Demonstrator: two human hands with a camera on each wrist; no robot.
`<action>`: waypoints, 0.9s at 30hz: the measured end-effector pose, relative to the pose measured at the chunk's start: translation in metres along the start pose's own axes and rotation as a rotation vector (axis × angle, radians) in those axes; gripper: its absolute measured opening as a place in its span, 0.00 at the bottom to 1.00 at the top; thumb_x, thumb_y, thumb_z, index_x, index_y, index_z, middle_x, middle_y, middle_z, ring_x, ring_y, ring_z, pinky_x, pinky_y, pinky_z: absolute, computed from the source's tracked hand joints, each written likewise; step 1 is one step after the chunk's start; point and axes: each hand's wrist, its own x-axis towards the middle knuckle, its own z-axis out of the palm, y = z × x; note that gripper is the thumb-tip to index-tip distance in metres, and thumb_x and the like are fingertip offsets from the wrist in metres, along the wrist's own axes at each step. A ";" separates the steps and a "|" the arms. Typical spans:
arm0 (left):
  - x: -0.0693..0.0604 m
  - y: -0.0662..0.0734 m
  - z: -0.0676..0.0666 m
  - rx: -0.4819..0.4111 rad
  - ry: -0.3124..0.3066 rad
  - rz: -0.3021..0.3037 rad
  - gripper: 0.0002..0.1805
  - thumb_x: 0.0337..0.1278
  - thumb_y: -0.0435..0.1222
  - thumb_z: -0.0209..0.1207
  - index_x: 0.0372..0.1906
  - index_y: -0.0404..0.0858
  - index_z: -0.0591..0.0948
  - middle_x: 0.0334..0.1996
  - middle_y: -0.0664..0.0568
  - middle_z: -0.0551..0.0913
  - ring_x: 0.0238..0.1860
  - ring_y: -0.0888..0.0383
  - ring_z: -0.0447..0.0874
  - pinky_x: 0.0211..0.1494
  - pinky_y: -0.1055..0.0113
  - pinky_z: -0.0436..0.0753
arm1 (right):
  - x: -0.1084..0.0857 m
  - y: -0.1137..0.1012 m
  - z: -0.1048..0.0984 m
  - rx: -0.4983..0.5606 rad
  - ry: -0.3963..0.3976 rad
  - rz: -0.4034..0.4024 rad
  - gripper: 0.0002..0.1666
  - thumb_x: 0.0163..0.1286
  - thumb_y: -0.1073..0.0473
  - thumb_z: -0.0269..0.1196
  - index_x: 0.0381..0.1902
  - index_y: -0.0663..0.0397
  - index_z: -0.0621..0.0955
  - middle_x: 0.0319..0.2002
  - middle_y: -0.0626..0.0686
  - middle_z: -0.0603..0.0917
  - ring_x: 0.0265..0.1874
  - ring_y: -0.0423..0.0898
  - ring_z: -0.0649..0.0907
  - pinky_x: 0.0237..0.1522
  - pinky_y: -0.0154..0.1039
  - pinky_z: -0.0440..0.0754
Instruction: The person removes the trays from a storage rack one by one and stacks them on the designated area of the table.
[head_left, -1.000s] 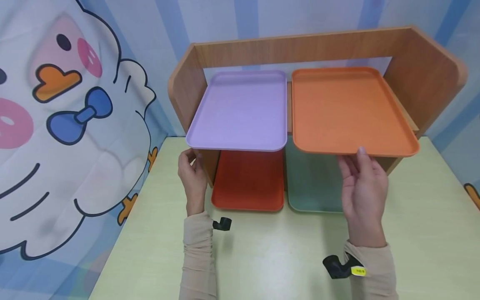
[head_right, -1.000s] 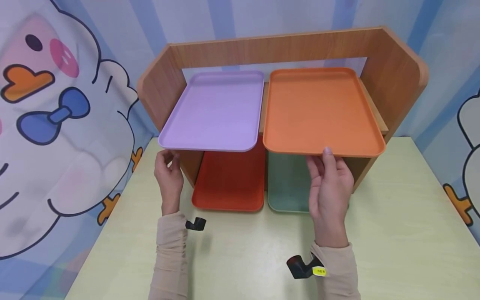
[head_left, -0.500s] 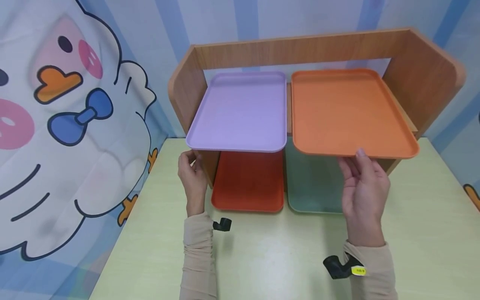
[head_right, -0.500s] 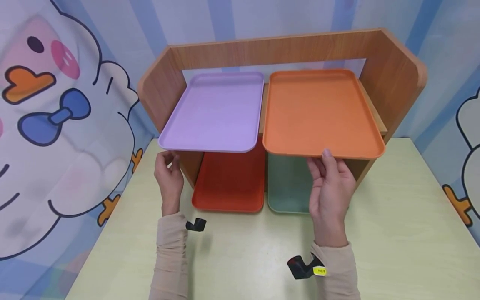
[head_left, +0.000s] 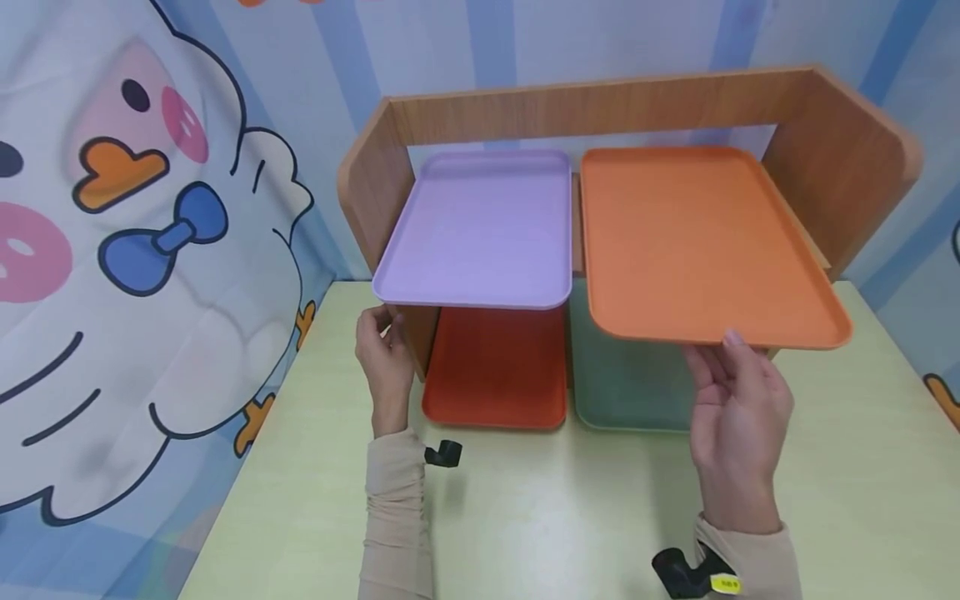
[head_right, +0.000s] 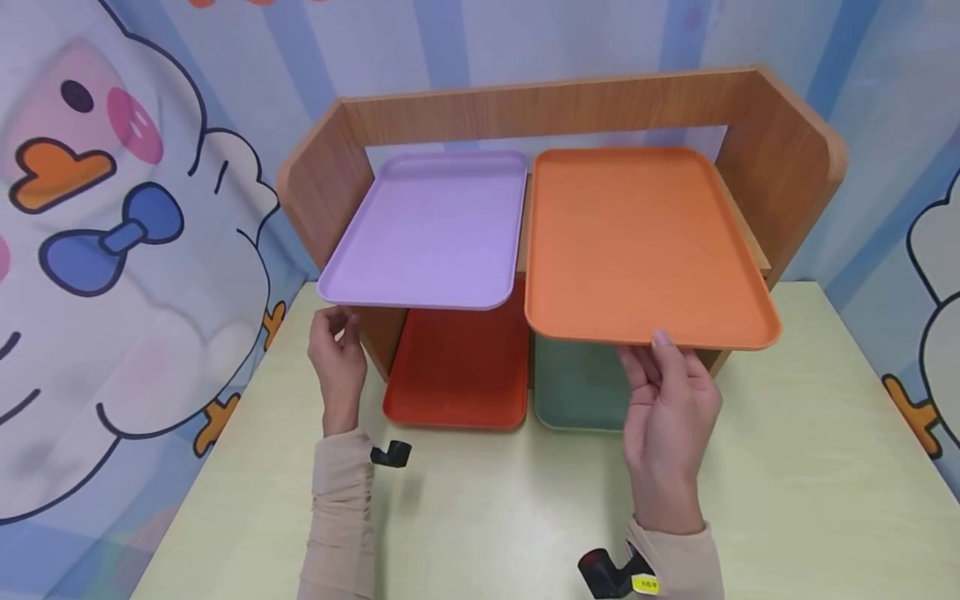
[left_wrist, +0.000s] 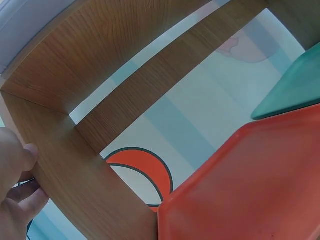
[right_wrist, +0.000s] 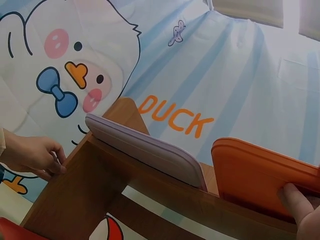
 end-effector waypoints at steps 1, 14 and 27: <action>0.000 0.000 0.000 0.004 -0.001 0.001 0.10 0.68 0.32 0.51 0.49 0.32 0.73 0.47 0.42 0.76 0.53 0.50 0.78 0.56 0.59 0.82 | -0.002 -0.001 -0.001 -0.003 -0.002 -0.007 0.14 0.62 0.71 0.63 0.40 0.83 0.75 0.43 0.67 0.81 0.41 0.57 0.86 0.46 0.45 0.83; 0.000 -0.003 -0.001 0.009 0.006 0.006 0.10 0.68 0.32 0.52 0.49 0.32 0.73 0.46 0.41 0.77 0.53 0.49 0.79 0.56 0.58 0.82 | -0.018 -0.013 -0.013 -0.008 -0.045 -0.028 0.17 0.67 0.73 0.57 0.49 0.85 0.73 0.42 0.69 0.84 0.46 0.59 0.85 0.48 0.48 0.82; 0.004 -0.003 -0.002 0.009 -0.008 -0.027 0.09 0.66 0.32 0.54 0.48 0.32 0.75 0.45 0.42 0.79 0.52 0.50 0.80 0.56 0.59 0.82 | -0.022 -0.033 -0.037 0.025 -0.142 0.103 0.21 0.73 0.73 0.44 0.62 0.74 0.67 0.47 0.64 0.84 0.49 0.53 0.84 0.52 0.46 0.81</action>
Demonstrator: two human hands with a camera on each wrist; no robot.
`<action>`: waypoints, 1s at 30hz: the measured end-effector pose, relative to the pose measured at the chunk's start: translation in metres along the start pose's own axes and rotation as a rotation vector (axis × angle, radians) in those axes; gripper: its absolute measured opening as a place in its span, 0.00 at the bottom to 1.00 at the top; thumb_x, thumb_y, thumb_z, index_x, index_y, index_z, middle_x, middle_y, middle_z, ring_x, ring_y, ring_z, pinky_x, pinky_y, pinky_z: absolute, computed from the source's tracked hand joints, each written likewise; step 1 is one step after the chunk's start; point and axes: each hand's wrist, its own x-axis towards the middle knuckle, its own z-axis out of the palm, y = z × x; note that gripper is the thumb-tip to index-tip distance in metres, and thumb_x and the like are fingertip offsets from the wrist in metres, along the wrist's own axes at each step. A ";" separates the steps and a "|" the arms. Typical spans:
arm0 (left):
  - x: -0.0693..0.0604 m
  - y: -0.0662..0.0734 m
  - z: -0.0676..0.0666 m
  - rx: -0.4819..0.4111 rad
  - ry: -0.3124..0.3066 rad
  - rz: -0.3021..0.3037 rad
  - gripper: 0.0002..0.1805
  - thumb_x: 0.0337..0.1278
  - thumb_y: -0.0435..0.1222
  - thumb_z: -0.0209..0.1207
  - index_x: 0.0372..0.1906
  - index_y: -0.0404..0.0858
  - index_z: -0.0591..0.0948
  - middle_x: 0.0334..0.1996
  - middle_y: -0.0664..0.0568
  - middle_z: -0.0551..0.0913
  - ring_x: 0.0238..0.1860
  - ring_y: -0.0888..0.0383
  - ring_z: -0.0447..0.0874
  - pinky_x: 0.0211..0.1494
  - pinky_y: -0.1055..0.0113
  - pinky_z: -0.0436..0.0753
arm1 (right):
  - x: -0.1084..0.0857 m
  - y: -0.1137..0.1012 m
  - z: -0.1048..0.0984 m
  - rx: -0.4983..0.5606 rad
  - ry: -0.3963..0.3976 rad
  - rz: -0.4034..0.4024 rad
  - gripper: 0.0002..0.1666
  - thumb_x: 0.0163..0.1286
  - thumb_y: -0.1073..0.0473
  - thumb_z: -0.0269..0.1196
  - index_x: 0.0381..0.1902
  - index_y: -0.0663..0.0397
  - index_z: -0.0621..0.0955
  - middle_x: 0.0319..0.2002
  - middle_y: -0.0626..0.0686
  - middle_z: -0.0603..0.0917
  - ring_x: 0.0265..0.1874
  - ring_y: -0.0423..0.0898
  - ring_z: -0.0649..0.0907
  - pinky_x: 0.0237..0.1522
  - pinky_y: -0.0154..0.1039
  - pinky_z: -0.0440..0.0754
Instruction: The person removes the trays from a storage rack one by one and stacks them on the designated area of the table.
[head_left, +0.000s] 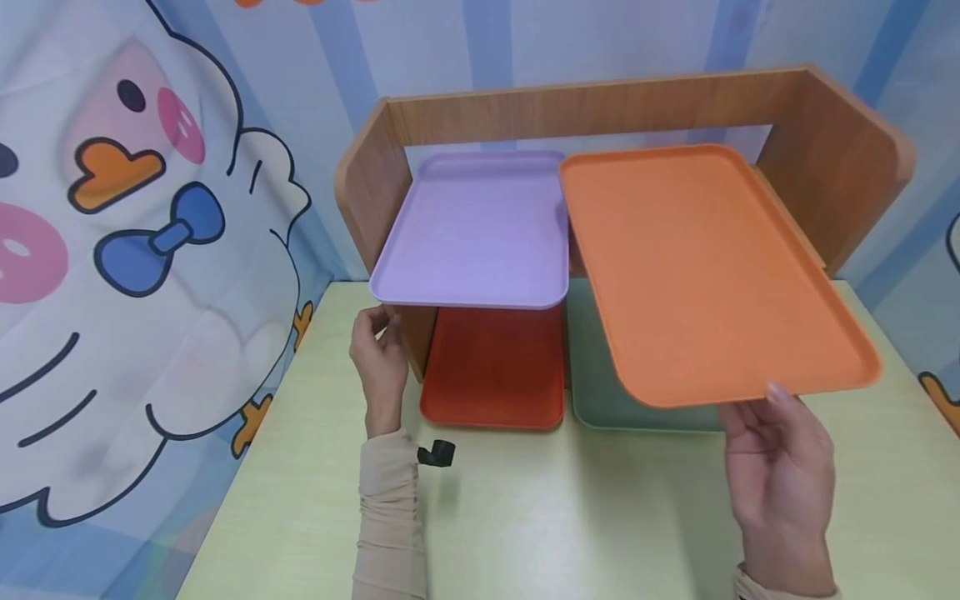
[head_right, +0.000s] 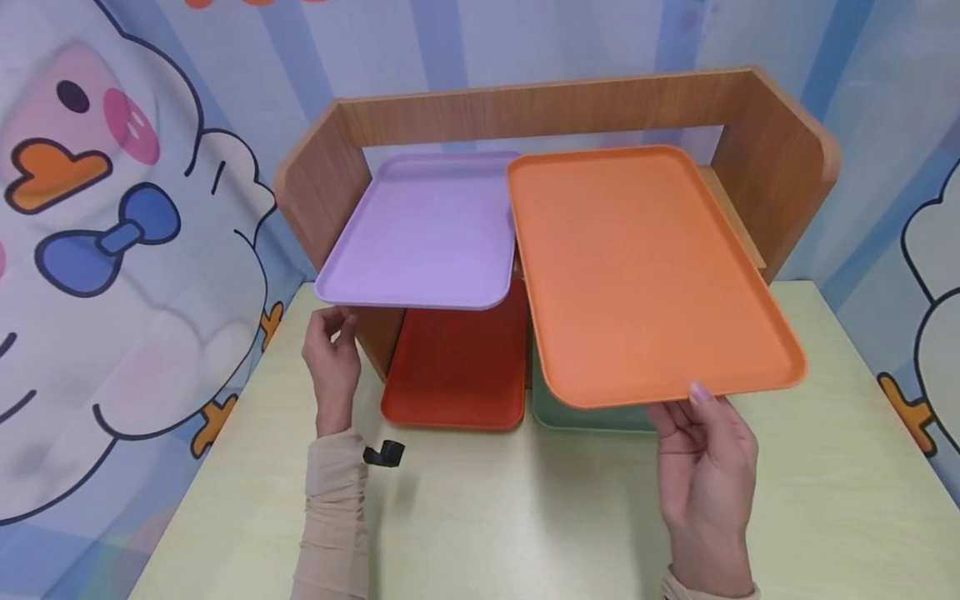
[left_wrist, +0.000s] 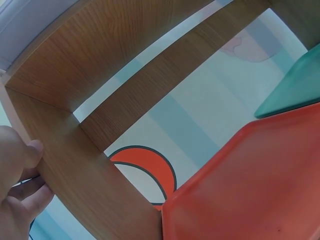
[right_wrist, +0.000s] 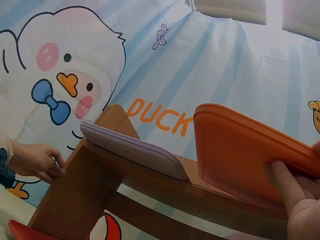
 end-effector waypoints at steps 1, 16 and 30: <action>0.000 0.001 0.000 0.002 -0.003 -0.004 0.09 0.66 0.32 0.54 0.48 0.32 0.75 0.46 0.42 0.79 0.53 0.50 0.80 0.56 0.59 0.82 | 0.000 -0.001 -0.001 -0.025 -0.005 0.003 0.21 0.73 0.72 0.44 0.62 0.73 0.67 0.47 0.63 0.84 0.49 0.52 0.85 0.52 0.45 0.82; 0.003 0.000 -0.003 0.005 -0.027 -0.010 0.10 0.66 0.34 0.54 0.48 0.33 0.75 0.46 0.43 0.79 0.52 0.51 0.80 0.56 0.61 0.82 | 0.007 -0.018 -0.029 0.221 -0.244 0.142 0.28 0.77 0.66 0.27 0.54 0.75 0.72 0.45 0.66 0.84 0.42 0.54 0.86 0.48 0.45 0.84; 0.006 -0.003 -0.006 -0.016 -0.059 -0.013 0.09 0.66 0.32 0.55 0.48 0.35 0.76 0.46 0.44 0.80 0.51 0.52 0.80 0.55 0.59 0.83 | 0.005 -0.036 -0.045 0.109 -0.261 0.137 0.30 0.74 0.67 0.23 0.68 0.65 0.61 0.53 0.61 0.81 0.48 0.53 0.84 0.46 0.44 0.85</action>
